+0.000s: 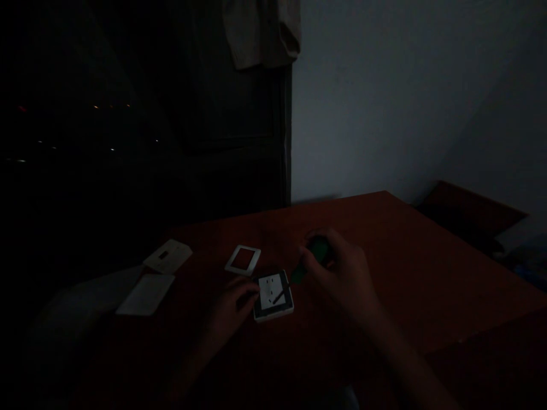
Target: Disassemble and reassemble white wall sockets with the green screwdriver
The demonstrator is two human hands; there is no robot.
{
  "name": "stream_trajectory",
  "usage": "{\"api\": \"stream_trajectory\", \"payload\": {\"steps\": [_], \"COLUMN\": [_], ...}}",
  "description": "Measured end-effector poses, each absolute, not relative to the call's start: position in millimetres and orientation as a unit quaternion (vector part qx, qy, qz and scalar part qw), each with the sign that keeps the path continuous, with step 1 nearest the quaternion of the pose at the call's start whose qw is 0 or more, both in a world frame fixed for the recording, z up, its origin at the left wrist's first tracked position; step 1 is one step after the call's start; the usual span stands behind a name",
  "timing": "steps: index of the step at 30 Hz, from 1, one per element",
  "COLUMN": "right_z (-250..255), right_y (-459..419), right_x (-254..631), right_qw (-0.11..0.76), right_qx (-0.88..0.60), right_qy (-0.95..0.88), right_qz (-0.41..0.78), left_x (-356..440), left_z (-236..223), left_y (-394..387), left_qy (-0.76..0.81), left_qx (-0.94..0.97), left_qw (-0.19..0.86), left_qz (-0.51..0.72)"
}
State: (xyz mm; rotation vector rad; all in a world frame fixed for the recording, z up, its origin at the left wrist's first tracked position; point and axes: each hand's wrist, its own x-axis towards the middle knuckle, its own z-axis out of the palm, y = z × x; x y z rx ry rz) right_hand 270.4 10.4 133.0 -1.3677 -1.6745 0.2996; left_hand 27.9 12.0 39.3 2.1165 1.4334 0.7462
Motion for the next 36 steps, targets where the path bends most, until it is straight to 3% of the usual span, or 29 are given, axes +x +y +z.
{"api": "stream_trajectory", "payload": {"steps": [23,36], "right_z": [138,147], "right_y": [29,21], "right_x": [229,220], "right_qw": [0.433,0.36], "right_qx": [-0.493,-0.456], "right_qy": [-0.749,-0.81], "right_qz": [0.094,0.081], "left_x": [21,21], "left_z": [33,31], "left_y": [6,6], "left_qy": [0.513,0.507], "left_qx": [0.744,0.748], "left_qw": [0.292,0.292], "left_qz": [0.314,0.315]}}
